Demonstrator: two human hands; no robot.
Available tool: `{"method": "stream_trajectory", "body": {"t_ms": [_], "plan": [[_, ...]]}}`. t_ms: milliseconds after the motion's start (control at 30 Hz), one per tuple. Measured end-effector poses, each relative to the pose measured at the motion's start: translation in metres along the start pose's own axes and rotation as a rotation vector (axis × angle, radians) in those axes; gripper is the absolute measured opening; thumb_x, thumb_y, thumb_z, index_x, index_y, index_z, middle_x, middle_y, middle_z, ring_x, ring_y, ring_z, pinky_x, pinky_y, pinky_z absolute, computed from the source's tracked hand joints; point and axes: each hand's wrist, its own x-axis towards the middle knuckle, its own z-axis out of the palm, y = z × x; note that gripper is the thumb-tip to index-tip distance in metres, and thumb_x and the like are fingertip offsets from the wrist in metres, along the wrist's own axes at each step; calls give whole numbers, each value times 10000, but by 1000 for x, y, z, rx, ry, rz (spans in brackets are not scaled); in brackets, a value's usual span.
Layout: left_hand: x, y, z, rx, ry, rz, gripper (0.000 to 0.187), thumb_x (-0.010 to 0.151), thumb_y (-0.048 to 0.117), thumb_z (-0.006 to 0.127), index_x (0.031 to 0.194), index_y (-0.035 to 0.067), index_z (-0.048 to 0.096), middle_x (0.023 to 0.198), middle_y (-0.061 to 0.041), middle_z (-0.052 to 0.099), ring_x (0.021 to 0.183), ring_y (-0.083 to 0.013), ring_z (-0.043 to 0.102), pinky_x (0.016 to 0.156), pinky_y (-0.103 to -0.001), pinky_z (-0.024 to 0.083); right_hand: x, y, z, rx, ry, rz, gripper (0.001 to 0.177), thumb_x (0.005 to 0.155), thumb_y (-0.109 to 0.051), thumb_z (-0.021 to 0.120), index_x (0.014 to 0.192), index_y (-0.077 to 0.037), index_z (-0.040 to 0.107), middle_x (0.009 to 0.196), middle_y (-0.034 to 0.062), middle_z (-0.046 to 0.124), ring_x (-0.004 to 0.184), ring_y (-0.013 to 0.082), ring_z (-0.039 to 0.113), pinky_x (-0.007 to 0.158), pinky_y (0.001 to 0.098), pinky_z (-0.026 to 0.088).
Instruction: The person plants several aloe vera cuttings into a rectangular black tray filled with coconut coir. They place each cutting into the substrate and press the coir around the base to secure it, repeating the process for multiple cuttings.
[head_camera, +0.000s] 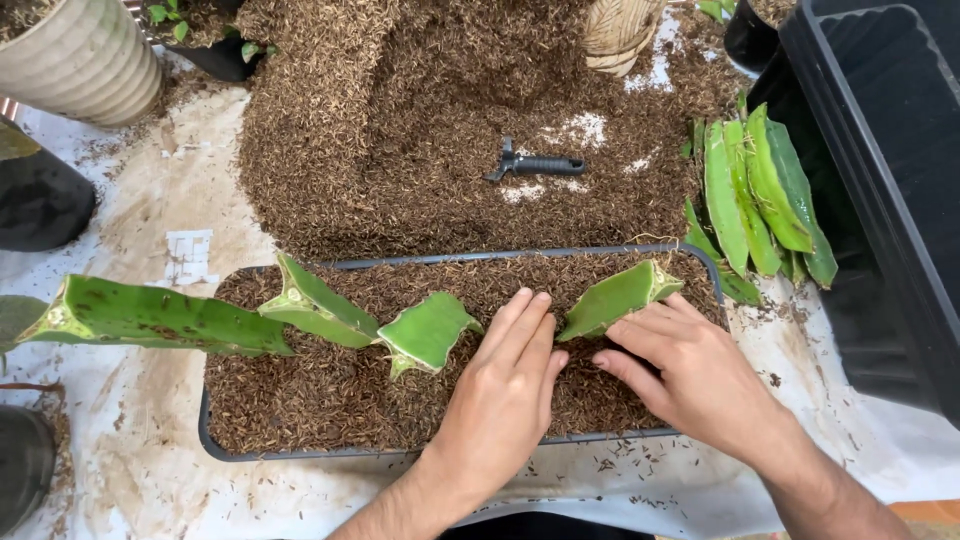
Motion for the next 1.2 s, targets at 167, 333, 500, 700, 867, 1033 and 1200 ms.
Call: {"method": "stream_trajectory", "body": {"t_ms": [167, 333, 500, 700, 867, 1033, 1200], "plan": [[-9, -8, 11, 141, -52, 15, 331, 875, 30, 501, 1153, -150, 501, 1211, -282, 508, 1202, -376, 436, 1055, -408, 340, -2, -4, 12, -89, 26, -34, 209, 843, -274, 572, 893, -80, 631, 864, 32, 661, 757, 216, 581, 742, 365, 395], [-7, -15, 20, 167, -54, 19, 307, 852, 14, 532, 1115, -144, 540, 1184, -275, 537, 1168, -363, 479, 1030, -388, 377, -1, -2, 23, -128, -31, 37, 167, 841, -276, 589, 791, -137, 667, 714, -14, 685, 617, 171, 589, 638, 354, 424], [-3, -15, 20, 141, -23, -20, 291, 846, 23, 551, 1095, -126, 563, 1142, -249, 574, 1132, -342, 516, 1005, -370, 402, 8, -8, 18, -192, 44, -28, 174, 841, -237, 597, 768, -91, 656, 725, 9, 642, 653, 213, 528, 725, 365, 404], [-4, -6, 0, 6, -3, 22, 298, 852, 27, 556, 1102, -137, 543, 1167, -278, 541, 1137, -378, 501, 1003, -425, 407, 0, -11, 7, -30, 22, 31, 157, 852, -229, 546, 871, -91, 619, 859, 17, 660, 794, 203, 595, 915, 410, 375], [-28, -10, -11, 108, 3, 87, 297, 831, -7, 567, 1116, -89, 559, 1207, -248, 533, 1142, -357, 513, 1014, -425, 398, -29, -20, 2, -120, 138, -22, 389, 801, -286, 593, 1148, -110, 587, 1223, 81, 570, 1170, 266, 513, 1030, 459, 331], [-34, -18, 0, 155, -58, 74, 363, 769, -88, 524, 1131, -81, 558, 1217, -234, 537, 1147, -364, 509, 1000, -474, 390, -29, -16, 16, -210, -23, -45, 392, 843, -331, 511, 1210, -197, 548, 1281, 83, 511, 1234, 302, 425, 1011, 490, 286], [-33, -20, 8, 339, -29, 77, 383, 732, -51, 515, 1102, -29, 611, 1207, -179, 573, 1127, -301, 548, 977, -426, 396, -22, -7, 23, -290, -49, -57, 382, 825, -349, 509, 1190, -251, 565, 1222, -11, 542, 1195, 280, 448, 998, 556, 279]]}}
